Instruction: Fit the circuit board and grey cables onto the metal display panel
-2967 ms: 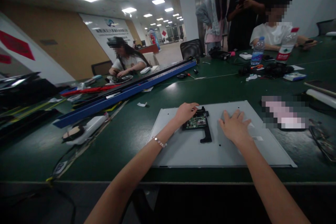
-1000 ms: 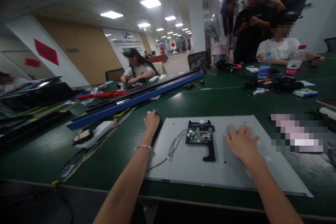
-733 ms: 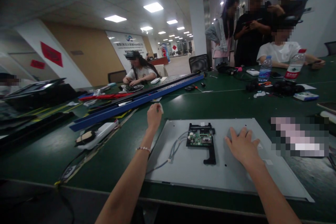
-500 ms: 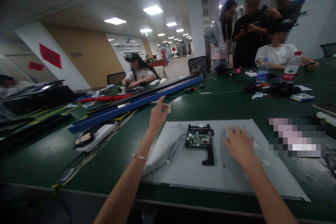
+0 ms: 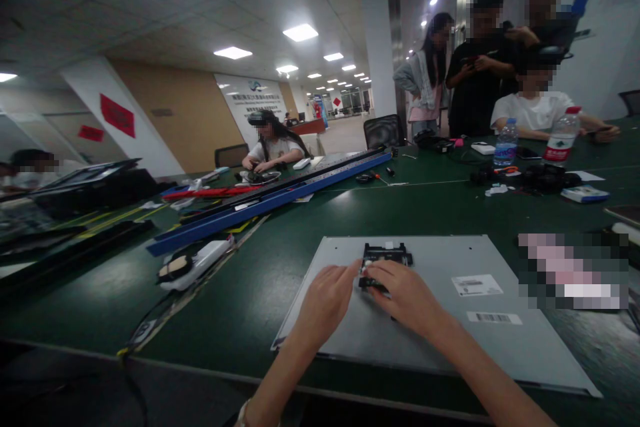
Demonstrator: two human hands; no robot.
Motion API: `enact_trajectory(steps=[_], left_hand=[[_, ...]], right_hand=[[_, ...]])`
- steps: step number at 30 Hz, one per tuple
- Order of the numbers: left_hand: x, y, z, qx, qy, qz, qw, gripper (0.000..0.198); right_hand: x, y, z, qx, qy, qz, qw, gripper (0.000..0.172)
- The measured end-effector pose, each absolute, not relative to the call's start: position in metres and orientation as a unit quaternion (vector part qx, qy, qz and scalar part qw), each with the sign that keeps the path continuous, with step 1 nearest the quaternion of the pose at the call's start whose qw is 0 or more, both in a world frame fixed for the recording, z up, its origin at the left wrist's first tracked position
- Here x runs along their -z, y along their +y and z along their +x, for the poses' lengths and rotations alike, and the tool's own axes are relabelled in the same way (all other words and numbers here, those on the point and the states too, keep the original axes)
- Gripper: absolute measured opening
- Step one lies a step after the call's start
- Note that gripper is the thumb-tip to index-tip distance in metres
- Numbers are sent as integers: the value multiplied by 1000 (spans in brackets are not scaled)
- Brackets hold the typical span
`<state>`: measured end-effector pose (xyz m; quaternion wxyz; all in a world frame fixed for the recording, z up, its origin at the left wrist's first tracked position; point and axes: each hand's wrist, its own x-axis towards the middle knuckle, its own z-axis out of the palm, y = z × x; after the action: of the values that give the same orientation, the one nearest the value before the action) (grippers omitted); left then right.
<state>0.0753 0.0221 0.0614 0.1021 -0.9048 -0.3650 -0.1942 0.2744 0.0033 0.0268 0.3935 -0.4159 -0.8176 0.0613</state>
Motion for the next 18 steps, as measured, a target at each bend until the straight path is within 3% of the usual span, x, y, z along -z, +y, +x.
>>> enact_trajectory(steps=[5,18], left_hand=[[-53,16,79,221,-375,-896,82,45],[-13,7,29,281,-532,-798,-31,50]], right_hand=[[-30,1,268,-45,-827,-388,405,18],[-52,25,265,7,-761,-484,432,21]])
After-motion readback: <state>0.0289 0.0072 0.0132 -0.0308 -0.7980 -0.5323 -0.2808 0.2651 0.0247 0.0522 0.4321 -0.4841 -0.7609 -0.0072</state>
